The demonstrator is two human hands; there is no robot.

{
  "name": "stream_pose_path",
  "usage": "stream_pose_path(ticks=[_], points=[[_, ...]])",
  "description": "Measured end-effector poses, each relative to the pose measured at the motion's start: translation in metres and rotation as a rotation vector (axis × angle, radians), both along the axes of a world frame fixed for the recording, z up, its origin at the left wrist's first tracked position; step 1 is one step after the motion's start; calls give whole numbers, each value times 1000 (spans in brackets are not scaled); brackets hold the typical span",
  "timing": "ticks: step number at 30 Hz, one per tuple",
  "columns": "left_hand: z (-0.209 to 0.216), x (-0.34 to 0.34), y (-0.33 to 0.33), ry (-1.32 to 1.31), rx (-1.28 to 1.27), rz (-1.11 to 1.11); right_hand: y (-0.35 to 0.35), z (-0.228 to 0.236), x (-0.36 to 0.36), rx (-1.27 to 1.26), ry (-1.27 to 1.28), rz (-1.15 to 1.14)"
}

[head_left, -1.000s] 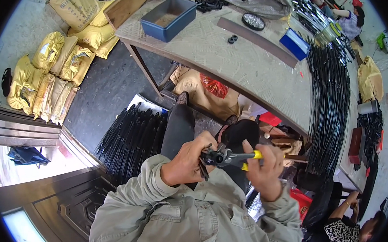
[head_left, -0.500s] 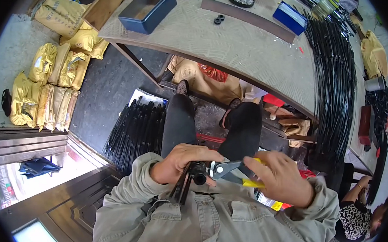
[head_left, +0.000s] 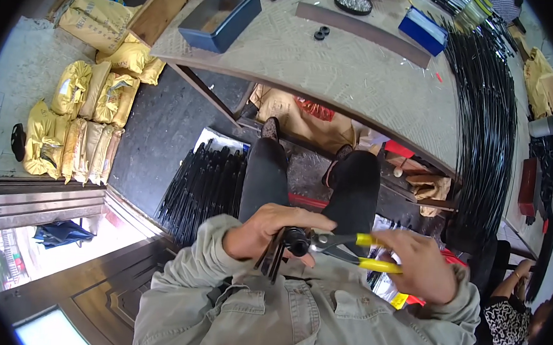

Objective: The recorder is assembling and crimping components onto wire bundles at a manufacturing workbench.

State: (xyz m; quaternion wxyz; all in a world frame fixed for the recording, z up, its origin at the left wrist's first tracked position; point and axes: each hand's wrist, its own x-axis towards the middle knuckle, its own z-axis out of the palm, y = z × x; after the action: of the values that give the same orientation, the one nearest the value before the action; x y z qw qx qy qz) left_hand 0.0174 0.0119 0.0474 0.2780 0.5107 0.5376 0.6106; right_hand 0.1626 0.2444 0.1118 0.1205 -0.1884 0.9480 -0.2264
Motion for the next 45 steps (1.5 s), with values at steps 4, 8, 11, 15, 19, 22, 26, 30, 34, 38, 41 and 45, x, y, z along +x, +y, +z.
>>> stream_pose_path(ticks=[4,8,11,15,19,22,26,30,34,38,41,45], points=[[4,-9,3,-28,-30,-105,23,2,-14,-680,-867,-76],[-8,-9,0,36,-9,-12,6,1,-17,-681,-547,-226],[-9,-3,-2,49,-11,92,-6,-11,-12,-17,192,-70],[-8,5,1,8,-45,213,-5,-38,-18,169,382,-106],[-8,11,3,-31,-54,365,-15,-55,-22,-23,382,-230],[-14,14,-1,-18,-59,443,-27,-82,-24,-148,373,-267],[-23,12,-11,-83,-98,414,-40,-124,-22,-364,344,-275],[-17,4,-10,-407,103,237,-57,-122,-37,-978,197,-296],[-10,2,-15,-125,-177,481,-48,-76,-59,-238,617,-332],[-4,-9,-21,5,-210,419,-40,-65,-65,370,997,-289],[5,-7,-24,-6,-292,370,-38,-64,-70,571,1105,-309],[3,-7,-26,78,-268,397,-31,-53,-59,821,1114,-195]])
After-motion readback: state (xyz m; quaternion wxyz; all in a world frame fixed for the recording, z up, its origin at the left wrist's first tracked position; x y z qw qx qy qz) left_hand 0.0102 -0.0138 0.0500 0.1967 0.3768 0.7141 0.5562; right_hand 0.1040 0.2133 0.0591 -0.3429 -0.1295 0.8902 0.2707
